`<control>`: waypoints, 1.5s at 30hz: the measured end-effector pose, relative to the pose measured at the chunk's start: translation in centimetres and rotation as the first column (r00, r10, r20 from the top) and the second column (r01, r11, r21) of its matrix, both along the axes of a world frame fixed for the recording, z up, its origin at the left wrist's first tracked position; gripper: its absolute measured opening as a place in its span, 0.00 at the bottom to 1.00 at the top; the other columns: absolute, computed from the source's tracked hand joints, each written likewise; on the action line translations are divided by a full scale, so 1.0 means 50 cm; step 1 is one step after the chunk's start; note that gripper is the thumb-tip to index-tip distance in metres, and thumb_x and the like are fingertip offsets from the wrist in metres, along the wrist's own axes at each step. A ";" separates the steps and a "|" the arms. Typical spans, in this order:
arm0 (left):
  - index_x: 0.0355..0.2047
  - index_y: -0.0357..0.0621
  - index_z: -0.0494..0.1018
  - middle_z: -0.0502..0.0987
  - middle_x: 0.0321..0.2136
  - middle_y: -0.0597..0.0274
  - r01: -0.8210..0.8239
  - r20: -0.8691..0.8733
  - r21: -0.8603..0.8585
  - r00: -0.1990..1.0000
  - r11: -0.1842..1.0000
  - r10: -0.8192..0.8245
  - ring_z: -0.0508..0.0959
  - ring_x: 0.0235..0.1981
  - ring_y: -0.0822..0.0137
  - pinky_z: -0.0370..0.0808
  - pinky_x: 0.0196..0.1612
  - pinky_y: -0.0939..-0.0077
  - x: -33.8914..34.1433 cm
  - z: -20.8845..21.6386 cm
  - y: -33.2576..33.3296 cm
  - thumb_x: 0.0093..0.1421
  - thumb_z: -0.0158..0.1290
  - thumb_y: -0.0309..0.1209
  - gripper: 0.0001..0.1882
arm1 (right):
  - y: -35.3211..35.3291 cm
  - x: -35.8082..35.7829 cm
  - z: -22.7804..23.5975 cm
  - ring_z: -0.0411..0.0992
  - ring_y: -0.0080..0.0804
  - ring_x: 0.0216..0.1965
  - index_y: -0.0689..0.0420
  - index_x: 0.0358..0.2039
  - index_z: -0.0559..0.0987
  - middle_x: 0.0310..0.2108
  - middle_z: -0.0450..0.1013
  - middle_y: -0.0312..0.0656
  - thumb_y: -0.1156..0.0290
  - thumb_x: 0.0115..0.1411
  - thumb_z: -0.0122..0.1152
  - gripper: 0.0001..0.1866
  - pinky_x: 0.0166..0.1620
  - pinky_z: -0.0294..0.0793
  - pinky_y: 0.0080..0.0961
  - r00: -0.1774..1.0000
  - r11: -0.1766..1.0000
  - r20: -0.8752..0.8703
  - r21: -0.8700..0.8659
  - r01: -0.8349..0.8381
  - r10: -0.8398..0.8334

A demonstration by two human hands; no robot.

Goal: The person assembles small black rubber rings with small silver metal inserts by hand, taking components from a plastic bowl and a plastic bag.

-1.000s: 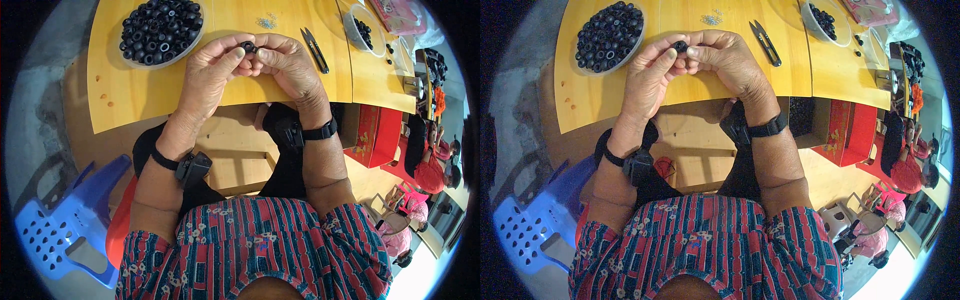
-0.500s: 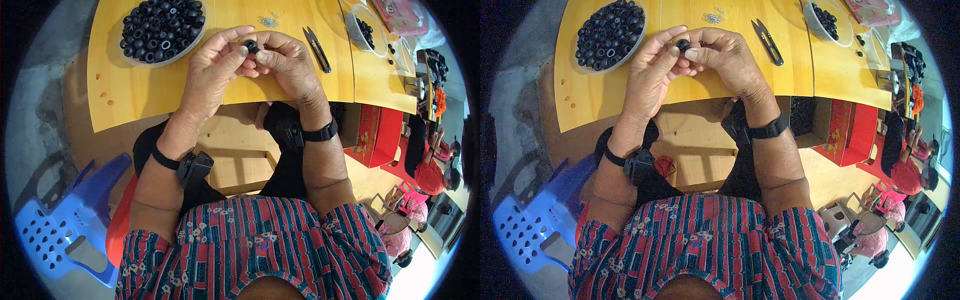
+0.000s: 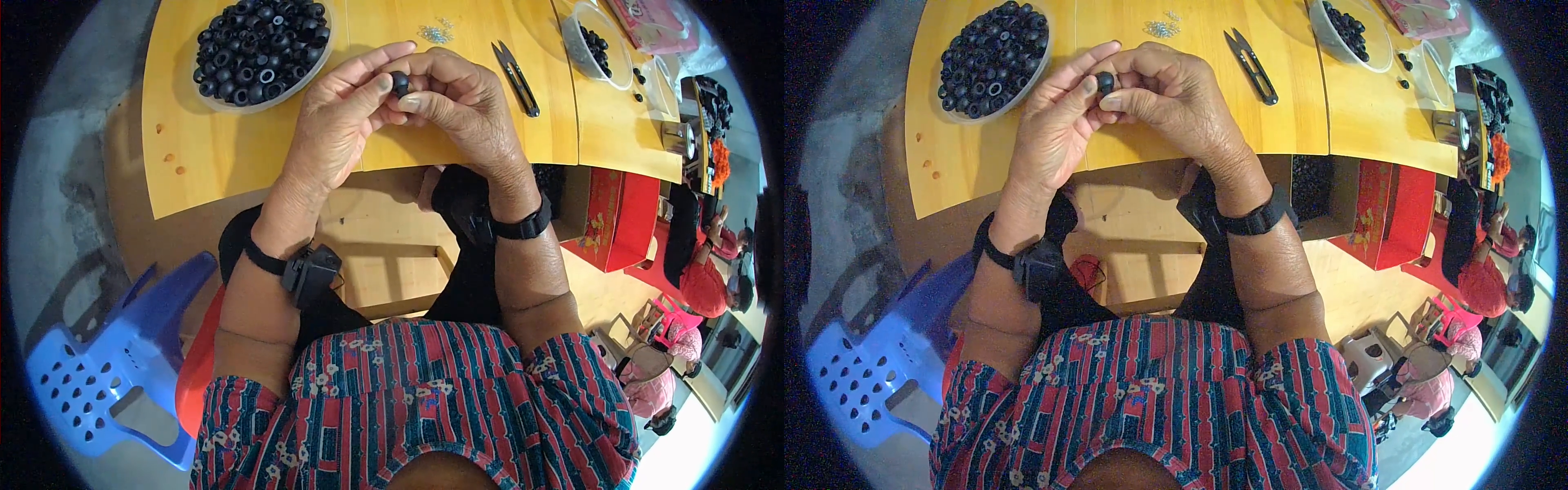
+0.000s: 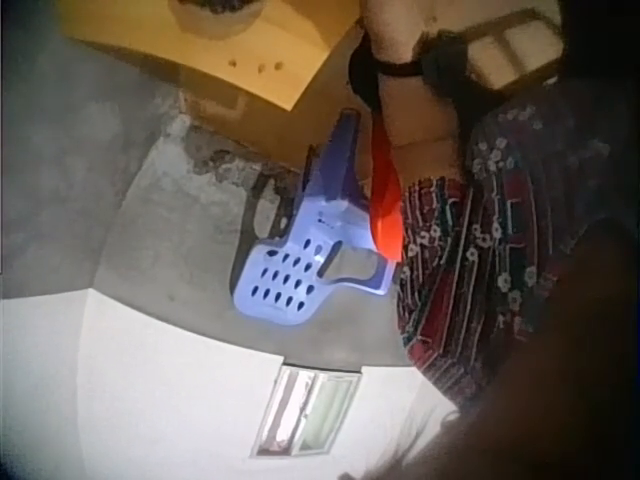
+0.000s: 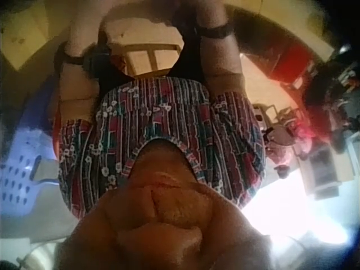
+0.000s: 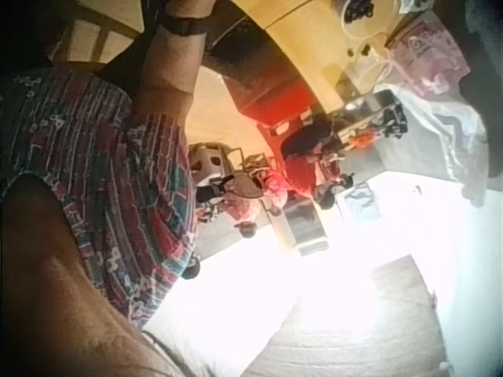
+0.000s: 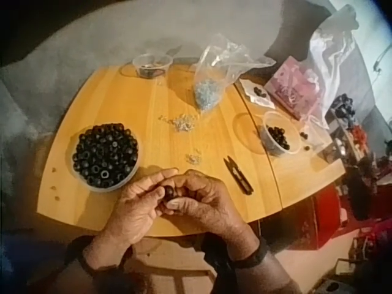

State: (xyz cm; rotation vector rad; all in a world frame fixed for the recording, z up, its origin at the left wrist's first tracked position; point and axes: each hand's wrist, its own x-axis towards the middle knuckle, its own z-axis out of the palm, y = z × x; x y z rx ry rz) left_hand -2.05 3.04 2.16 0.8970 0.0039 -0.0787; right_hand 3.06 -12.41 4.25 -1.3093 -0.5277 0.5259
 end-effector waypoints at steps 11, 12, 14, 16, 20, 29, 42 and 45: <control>0.51 0.37 0.66 0.73 0.33 0.65 -0.004 0.022 0.055 1.000 0.998 0.003 0.71 0.29 0.80 0.74 0.36 0.86 -0.005 0.007 0.004 0.62 0.44 0.28 0.17 | 0.009 0.001 -0.006 0.70 0.21 0.27 0.65 0.34 0.74 0.27 0.72 0.38 0.74 0.55 0.57 0.09 0.33 0.72 0.16 0.998 1.000 0.064 -0.024 -0.005 0.007; 0.52 0.37 0.65 0.72 0.32 0.66 -0.011 0.024 0.048 1.000 0.999 0.010 0.71 0.29 0.80 0.74 0.36 0.86 -0.005 0.004 0.003 0.61 0.46 0.29 0.18 | 0.008 0.001 -0.008 0.70 0.21 0.27 0.65 0.34 0.74 0.27 0.72 0.38 0.74 0.55 0.57 0.09 0.33 0.72 0.16 0.998 1.000 0.066 -0.023 -0.006 0.008; 0.52 0.37 0.65 0.72 0.31 0.67 -0.020 0.027 0.043 0.999 0.999 0.019 0.71 0.29 0.80 0.74 0.35 0.86 -0.005 0.004 -0.001 0.60 0.48 0.30 0.19 | 0.007 0.001 -0.014 0.70 0.20 0.29 0.64 0.34 0.74 0.27 0.72 0.37 0.72 0.55 0.58 0.09 0.34 0.71 0.16 0.998 0.999 0.061 -0.033 0.007 -0.005; 0.52 0.37 0.65 0.71 0.30 0.68 -0.064 0.174 0.222 0.984 0.973 0.025 0.70 0.29 0.80 0.72 0.34 0.88 -0.006 0.005 -0.013 0.57 0.53 0.33 0.23 | 0.000 0.005 -0.027 0.69 0.19 0.30 0.64 0.34 0.74 0.28 0.72 0.36 0.71 0.55 0.58 0.10 0.35 0.71 0.16 0.991 0.997 0.129 -0.067 0.036 -0.028; 0.49 0.37 0.66 0.71 0.30 0.67 -0.179 0.271 0.448 0.961 0.876 0.057 0.70 0.29 0.78 0.70 0.33 0.87 -0.001 -0.011 -0.023 0.53 0.58 0.35 0.26 | 0.002 0.003 -0.046 0.69 0.18 0.32 0.64 0.35 0.74 0.29 0.72 0.35 0.70 0.55 0.58 0.11 0.38 0.70 0.17 0.983 0.998 0.175 0.012 0.054 -0.055; 0.43 0.35 0.69 0.71 0.28 0.62 -0.254 0.291 0.615 0.953 0.746 0.084 0.70 0.29 0.74 0.70 0.34 0.81 -0.003 -0.004 -0.020 0.52 0.58 0.39 0.23 | 0.000 0.002 -0.050 0.69 0.19 0.33 0.63 0.35 0.74 0.30 0.73 0.35 0.68 0.55 0.59 0.12 0.39 0.70 0.17 0.984 0.999 0.168 -0.007 0.054 -0.052; 0.44 0.36 0.69 0.73 0.29 0.61 -0.284 0.305 0.624 0.946 0.728 0.108 0.72 0.28 0.73 0.70 0.34 0.82 -0.004 0.001 -0.026 0.55 0.56 0.38 0.22 | 0.004 -0.001 -0.042 0.69 0.18 0.32 0.61 0.34 0.74 0.28 0.73 0.34 0.68 0.56 0.58 0.10 0.38 0.70 0.16 0.978 0.995 0.185 0.025 0.097 -0.100; 0.45 0.36 0.69 0.74 0.28 0.65 -0.163 0.192 0.479 0.978 0.862 0.078 0.71 0.27 0.76 0.69 0.32 0.85 -0.010 0.024 -0.019 0.58 0.52 0.37 0.20 | -0.006 0.002 -0.032 0.69 0.19 0.29 0.60 0.31 0.74 0.25 0.72 0.35 0.70 0.56 0.57 0.07 0.35 0.70 0.15 0.999 0.999 -0.017 -0.007 0.042 -0.043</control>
